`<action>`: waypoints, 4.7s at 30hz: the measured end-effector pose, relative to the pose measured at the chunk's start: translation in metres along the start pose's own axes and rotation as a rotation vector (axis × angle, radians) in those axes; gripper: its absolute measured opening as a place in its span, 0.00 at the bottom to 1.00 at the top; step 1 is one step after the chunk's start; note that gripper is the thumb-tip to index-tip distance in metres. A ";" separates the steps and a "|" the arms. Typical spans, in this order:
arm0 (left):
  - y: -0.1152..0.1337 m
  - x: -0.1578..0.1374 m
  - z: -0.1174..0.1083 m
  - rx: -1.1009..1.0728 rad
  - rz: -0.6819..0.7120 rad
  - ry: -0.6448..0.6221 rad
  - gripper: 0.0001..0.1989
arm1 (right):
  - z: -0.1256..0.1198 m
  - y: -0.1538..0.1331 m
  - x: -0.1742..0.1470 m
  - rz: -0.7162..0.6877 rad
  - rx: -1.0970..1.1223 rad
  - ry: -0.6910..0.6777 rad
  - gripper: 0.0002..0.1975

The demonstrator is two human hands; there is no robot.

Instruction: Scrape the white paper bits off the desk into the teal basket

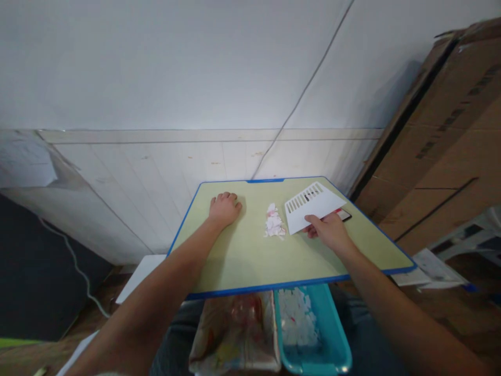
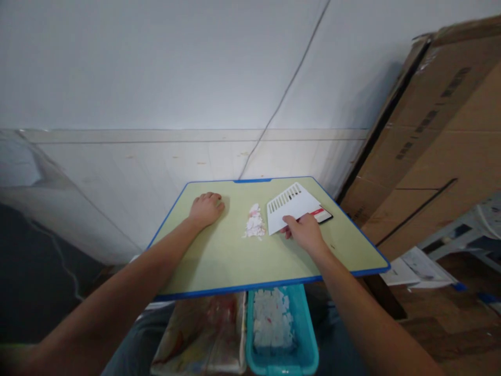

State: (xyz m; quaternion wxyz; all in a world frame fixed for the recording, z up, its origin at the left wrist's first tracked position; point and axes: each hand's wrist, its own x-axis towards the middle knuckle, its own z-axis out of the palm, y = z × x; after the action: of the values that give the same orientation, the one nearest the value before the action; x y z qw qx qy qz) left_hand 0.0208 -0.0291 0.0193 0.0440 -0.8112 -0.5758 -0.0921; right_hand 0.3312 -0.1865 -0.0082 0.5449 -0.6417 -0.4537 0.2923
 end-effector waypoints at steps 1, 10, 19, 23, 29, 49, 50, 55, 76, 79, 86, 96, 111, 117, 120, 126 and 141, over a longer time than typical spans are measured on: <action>0.001 0.005 0.003 -0.006 0.011 0.004 0.25 | 0.000 -0.001 -0.003 0.003 -0.004 -0.003 0.18; -0.001 0.013 0.016 -0.071 0.115 0.039 0.25 | -0.005 -0.015 -0.048 -0.109 -0.044 0.003 0.26; 0.001 0.013 0.015 -0.129 0.125 0.048 0.26 | -0.021 -0.011 -0.074 -0.136 -0.214 0.092 0.24; -0.001 0.013 0.016 -0.132 0.122 0.046 0.26 | -0.008 -0.006 -0.077 -0.161 -0.182 0.129 0.24; -0.002 0.014 0.016 -0.143 0.123 0.027 0.27 | -0.015 0.006 -0.083 -0.153 -0.249 0.179 0.23; 0.002 0.012 0.013 -0.160 0.086 0.013 0.25 | 0.034 -0.030 -0.064 -0.190 -0.026 0.043 0.27; 0.002 0.012 0.013 -0.164 0.086 0.012 0.25 | 0.038 -0.032 -0.063 -0.192 -0.024 0.023 0.27; 0.004 0.010 0.013 -0.164 0.090 0.006 0.24 | 0.044 -0.042 -0.061 -0.218 -0.029 0.031 0.23; 0.006 0.009 0.012 -0.189 0.094 0.017 0.22 | 0.062 -0.041 -0.058 -0.219 -0.107 -0.033 0.26; 0.005 0.010 0.015 -0.198 0.093 0.027 0.22 | 0.061 -0.039 -0.058 -0.221 -0.097 0.007 0.25; 0.007 0.008 0.012 -0.206 0.092 0.020 0.23 | 0.064 -0.040 -0.054 -0.221 -0.092 -0.043 0.24; 0.007 0.008 0.012 -0.200 0.086 0.020 0.22 | 0.065 -0.041 -0.058 -0.245 -0.153 -0.015 0.23; 0.009 0.005 0.008 -0.215 0.074 0.008 0.23 | 0.055 -0.049 -0.084 -0.233 -0.003 0.030 0.17; 0.010 0.004 0.005 -0.194 0.082 -0.010 0.24 | 0.062 -0.047 -0.103 -0.266 -0.037 -0.036 0.24; 0.010 0.004 0.005 -0.188 0.082 -0.013 0.24 | 0.064 -0.047 -0.110 -0.247 -0.032 -0.095 0.23; 0.010 0.006 0.010 -0.221 0.074 0.010 0.23 | 0.061 -0.047 -0.112 -0.263 -0.055 -0.067 0.24; 0.011 0.006 0.009 -0.232 0.066 0.005 0.24 | 0.053 -0.040 -0.107 -0.283 -0.109 0.013 0.25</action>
State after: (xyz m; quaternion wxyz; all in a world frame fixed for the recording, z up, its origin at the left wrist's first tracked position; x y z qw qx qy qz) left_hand 0.0336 -0.0260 0.0119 -0.0458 -0.8291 -0.5342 -0.1587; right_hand 0.2298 -0.2605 0.0055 0.5480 -0.6019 -0.5512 0.1832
